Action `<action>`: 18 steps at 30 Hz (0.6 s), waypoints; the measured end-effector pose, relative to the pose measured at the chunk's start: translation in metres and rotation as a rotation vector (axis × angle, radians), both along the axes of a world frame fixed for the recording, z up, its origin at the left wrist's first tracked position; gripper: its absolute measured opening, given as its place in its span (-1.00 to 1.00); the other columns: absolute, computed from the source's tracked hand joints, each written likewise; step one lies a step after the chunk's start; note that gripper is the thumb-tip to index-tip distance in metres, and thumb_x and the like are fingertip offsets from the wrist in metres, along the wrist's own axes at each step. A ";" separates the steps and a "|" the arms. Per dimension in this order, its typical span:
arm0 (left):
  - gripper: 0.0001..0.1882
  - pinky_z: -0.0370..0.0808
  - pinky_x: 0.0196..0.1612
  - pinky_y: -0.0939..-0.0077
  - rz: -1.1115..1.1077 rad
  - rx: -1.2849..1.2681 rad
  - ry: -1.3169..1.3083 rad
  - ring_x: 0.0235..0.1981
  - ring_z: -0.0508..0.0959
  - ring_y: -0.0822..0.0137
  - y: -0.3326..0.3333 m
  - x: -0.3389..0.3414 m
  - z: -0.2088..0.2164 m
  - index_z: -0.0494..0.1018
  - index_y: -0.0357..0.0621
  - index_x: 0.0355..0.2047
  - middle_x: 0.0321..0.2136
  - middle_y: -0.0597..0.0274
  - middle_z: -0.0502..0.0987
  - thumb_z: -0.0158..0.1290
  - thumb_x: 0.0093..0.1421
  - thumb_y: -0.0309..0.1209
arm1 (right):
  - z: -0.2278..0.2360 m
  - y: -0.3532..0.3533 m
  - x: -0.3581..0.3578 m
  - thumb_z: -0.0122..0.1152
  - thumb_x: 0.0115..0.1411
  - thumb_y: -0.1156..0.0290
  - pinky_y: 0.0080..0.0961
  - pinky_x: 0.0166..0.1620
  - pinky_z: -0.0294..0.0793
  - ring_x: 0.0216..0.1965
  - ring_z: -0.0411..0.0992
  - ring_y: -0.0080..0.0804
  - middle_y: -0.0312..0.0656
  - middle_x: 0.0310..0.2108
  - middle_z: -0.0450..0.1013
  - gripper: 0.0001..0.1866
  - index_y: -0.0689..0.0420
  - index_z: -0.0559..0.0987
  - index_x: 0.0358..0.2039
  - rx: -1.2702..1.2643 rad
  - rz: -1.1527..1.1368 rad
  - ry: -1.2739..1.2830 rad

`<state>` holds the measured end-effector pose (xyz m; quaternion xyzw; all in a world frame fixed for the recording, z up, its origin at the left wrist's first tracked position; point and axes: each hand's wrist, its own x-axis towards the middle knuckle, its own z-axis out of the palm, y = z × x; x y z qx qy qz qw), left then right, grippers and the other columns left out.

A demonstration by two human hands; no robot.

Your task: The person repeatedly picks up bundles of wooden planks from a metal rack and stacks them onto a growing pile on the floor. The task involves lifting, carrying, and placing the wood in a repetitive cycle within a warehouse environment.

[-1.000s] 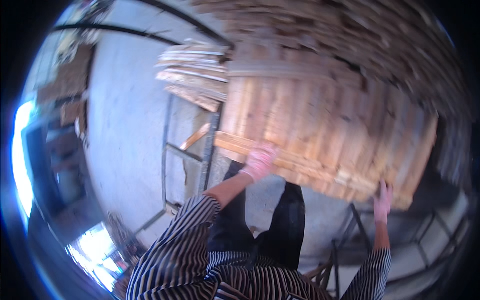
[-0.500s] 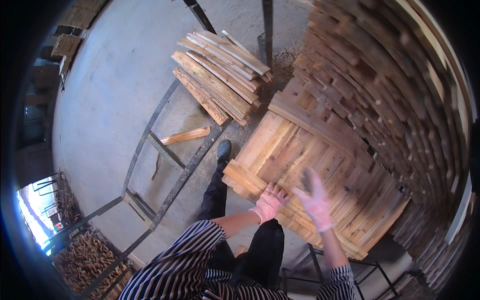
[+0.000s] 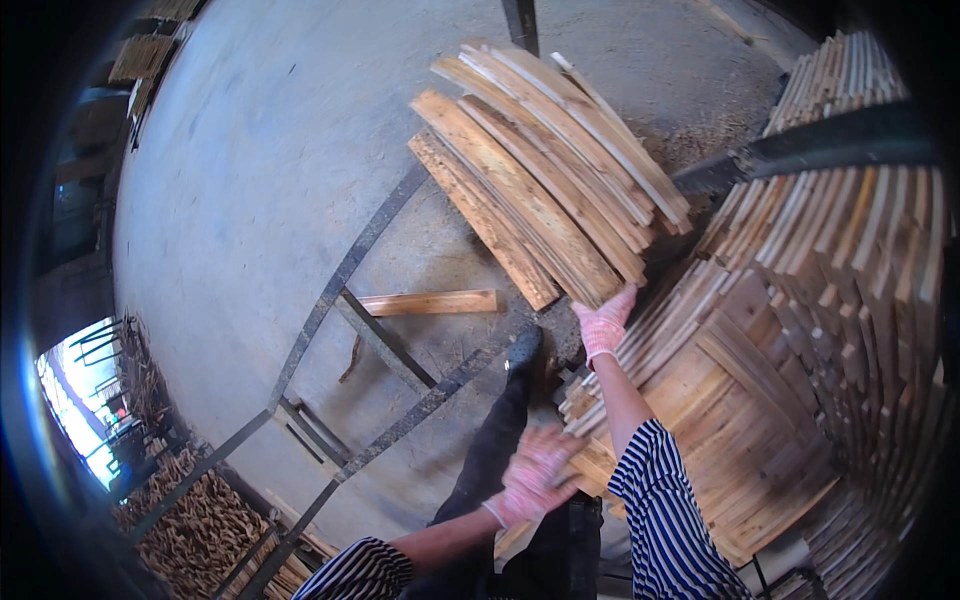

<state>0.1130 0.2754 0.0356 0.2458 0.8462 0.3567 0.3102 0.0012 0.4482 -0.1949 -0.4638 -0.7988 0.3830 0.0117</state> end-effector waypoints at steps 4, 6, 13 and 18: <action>-0.38 0.35 0.21 0.03 0.247 -0.175 -0.035 0.11 0.45 -0.09 -0.063 -0.057 -0.031 0.46 -0.11 0.05 -0.01 0.04 0.51 0.35 -0.01 -0.21 | 0.012 -0.003 -0.016 0.71 -0.28 0.37 -0.28 0.45 0.10 0.39 0.12 0.02 0.13 0.35 0.16 0.26 0.25 0.08 0.38 -0.059 0.046 -0.132; -0.39 0.40 0.17 0.09 0.275 -0.233 -0.011 0.08 0.48 -0.06 -0.070 -0.083 -0.049 0.47 -0.14 0.06 -0.03 0.01 0.53 0.34 0.02 -0.20 | 0.009 -0.004 -0.021 0.71 -0.28 0.38 -0.28 0.45 0.10 0.39 0.12 0.02 0.13 0.35 0.15 0.24 0.25 0.09 0.37 -0.029 0.040 -0.164; -0.34 0.40 0.23 0.25 0.412 -0.094 -0.392 0.15 0.50 0.01 -0.037 -0.147 -0.090 0.43 -0.18 0.15 0.08 -0.03 0.54 0.29 0.15 -0.06 | 0.024 0.016 -0.018 0.71 -0.28 0.27 -0.27 0.25 0.39 0.17 0.40 0.05 0.15 0.17 0.38 0.11 0.16 0.24 0.26 -0.051 0.179 -0.146; -0.01 0.38 0.27 0.22 0.901 0.373 -0.821 0.23 0.42 0.18 -0.047 -0.200 -0.126 0.30 -0.21 0.29 0.19 0.07 0.46 0.20 0.12 0.32 | 0.140 -0.027 -0.037 0.61 -0.17 0.10 -0.26 0.16 0.46 0.03 0.51 0.01 0.18 -0.02 0.52 -0.14 0.27 0.42 0.07 -0.493 0.595 -0.327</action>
